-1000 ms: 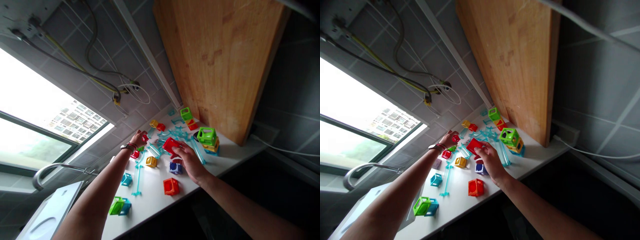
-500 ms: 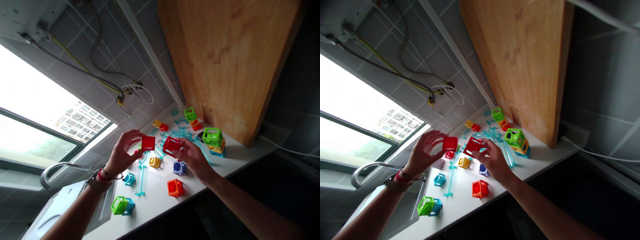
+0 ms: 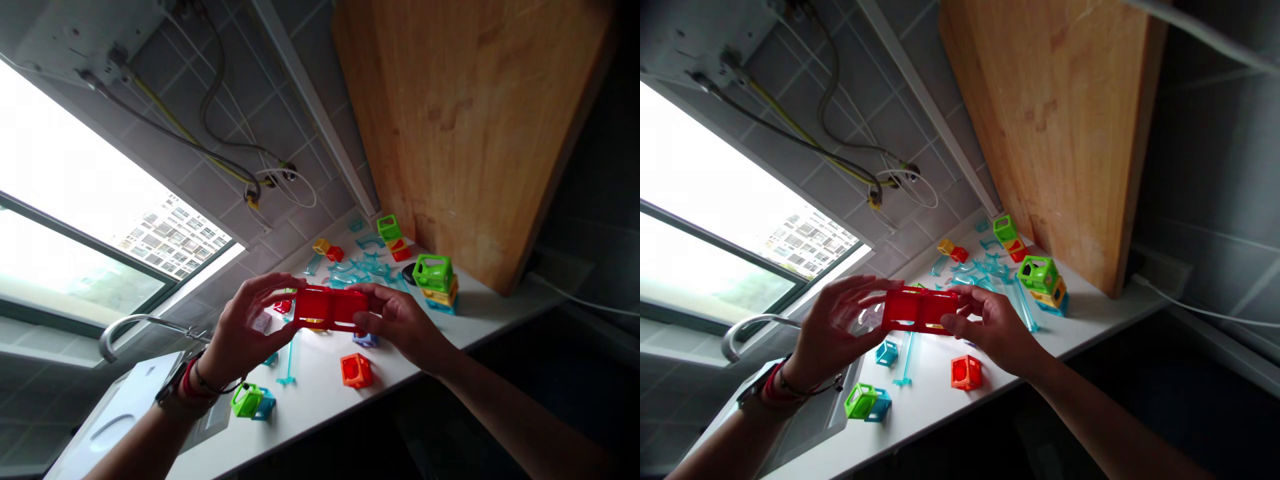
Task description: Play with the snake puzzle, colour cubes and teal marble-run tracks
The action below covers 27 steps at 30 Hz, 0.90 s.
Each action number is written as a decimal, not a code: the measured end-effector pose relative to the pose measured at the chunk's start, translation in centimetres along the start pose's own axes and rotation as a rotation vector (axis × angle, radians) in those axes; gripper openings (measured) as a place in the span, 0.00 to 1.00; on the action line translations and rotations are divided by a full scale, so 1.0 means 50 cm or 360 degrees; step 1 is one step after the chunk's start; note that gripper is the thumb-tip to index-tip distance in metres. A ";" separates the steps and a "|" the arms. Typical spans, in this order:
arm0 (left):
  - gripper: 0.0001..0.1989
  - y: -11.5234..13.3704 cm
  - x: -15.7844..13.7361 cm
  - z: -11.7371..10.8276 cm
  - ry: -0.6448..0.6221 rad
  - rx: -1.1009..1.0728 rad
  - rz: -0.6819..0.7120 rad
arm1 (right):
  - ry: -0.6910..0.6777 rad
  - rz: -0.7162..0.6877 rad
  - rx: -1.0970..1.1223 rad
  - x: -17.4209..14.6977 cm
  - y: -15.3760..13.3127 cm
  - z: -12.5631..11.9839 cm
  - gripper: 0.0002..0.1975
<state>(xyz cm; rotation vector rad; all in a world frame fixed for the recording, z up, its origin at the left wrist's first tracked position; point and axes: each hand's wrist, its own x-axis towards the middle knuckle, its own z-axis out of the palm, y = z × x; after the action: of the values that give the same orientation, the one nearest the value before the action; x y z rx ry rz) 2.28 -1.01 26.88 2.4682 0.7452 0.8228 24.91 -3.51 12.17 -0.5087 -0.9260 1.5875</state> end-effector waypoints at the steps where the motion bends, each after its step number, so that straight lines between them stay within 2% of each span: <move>1: 0.38 0.002 0.001 -0.001 0.0003 0.0025 -0.0003 | -0.0014 0.0013 0.0015 0.000 -0.003 -0.001 0.32; 9: 0.38 0.009 0.004 -0.012 -0.0023 0.0204 0.0015 | -0.0118 0.0003 -0.0066 0.002 -0.003 -0.021 0.31; 14: 0.31 0.012 0.006 -0.019 -0.0149 0.0401 0.0000 | -0.0130 -0.0046 -0.0164 0.002 0.003 -0.024 0.33; 18: 0.26 0.018 0.006 -0.029 -0.0221 0.0578 0.0112 | -0.0128 -0.0061 -0.0208 0.002 0.009 -0.022 0.33; 23: 0.25 0.019 0.000 -0.032 -0.0236 0.0573 0.0109 | -0.0125 -0.0053 -0.0237 0.001 0.020 -0.022 0.33; 27: 0.24 0.014 -0.019 -0.018 -0.0195 0.0569 0.0059 | -0.0106 -0.0023 -0.0312 -0.006 0.019 -0.018 0.32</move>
<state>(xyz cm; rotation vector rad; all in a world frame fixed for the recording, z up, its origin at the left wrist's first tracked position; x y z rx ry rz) 1.29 -1.92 27.51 2.8252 0.8667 0.5842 25.08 -3.53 10.84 -0.5870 -1.1407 1.5161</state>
